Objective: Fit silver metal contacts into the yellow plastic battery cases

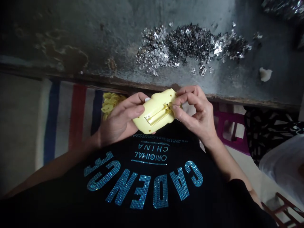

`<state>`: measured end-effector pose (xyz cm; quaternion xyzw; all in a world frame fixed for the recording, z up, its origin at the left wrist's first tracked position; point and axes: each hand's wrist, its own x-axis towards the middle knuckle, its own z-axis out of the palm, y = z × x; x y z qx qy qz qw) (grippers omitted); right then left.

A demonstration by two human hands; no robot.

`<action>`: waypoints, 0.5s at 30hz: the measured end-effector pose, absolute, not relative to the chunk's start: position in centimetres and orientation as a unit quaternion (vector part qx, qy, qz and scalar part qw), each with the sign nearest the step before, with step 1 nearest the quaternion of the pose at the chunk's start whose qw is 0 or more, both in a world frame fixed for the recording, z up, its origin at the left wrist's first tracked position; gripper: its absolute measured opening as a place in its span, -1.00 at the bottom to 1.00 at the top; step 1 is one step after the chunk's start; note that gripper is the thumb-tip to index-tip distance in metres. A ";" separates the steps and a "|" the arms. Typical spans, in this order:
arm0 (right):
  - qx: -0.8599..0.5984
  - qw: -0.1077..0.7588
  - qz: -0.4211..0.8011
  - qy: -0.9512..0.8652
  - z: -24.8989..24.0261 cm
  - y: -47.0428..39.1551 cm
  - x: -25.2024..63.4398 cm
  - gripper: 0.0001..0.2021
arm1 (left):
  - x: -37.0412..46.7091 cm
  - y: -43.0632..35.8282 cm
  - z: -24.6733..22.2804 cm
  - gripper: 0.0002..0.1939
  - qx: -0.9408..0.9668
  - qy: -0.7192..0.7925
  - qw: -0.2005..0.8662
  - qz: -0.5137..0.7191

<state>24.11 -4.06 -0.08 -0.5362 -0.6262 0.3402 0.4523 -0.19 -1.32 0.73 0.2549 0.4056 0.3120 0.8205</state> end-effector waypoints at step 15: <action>-0.557 0.387 0.330 -0.657 1.4 -3.1 24.1 -0.80 | 0.0 -1.7 0.3 -0.67 0.305 0.384 0.809 0.326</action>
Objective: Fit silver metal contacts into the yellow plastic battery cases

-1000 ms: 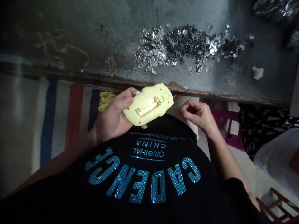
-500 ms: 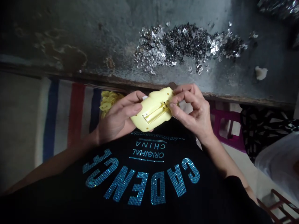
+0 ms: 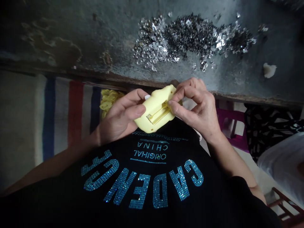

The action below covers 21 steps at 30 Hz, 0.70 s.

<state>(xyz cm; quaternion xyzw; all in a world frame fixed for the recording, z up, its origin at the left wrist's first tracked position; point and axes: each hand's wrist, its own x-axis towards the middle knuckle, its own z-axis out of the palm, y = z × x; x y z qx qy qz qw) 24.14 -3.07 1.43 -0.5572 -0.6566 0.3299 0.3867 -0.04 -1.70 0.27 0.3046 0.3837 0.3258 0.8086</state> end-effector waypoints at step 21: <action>-0.559 0.389 0.152 -0.716 1.4 -4.9 23.7 -0.80 | 0.2 -1.0 0.9 -0.50 0.236 0.359 0.847 0.314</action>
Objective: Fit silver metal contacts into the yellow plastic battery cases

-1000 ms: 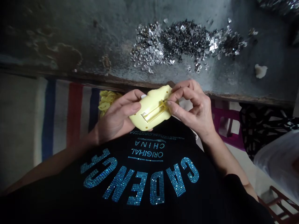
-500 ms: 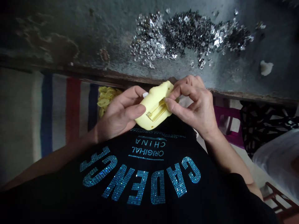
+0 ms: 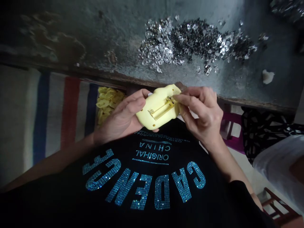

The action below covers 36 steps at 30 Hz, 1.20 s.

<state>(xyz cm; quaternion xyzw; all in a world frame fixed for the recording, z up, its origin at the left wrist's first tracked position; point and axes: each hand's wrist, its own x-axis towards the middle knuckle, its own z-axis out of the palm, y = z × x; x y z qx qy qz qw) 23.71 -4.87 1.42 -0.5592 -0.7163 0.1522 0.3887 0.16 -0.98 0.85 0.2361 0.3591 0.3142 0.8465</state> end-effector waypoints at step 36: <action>-0.519 0.465 0.361 -0.620 -1.7 -3.8 26.1 -0.47 | 1.4 -2.2 2.1 -0.52 0.572 0.318 0.694 0.300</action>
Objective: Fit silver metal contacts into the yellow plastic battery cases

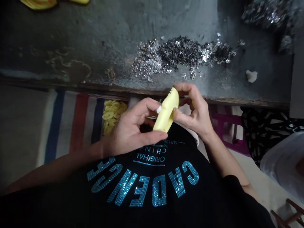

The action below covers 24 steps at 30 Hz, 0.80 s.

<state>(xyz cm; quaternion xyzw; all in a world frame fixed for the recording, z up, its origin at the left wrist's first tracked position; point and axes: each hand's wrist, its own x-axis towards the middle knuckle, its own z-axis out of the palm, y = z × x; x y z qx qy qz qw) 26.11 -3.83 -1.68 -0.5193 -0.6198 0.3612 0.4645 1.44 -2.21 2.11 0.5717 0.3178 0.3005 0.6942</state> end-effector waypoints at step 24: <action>-0.534 0.535 0.310 -0.577 -2.2 -4.6 25.6 -0.48 | 0.0 -0.3 -2.0 -0.23 0.524 0.184 0.771 0.313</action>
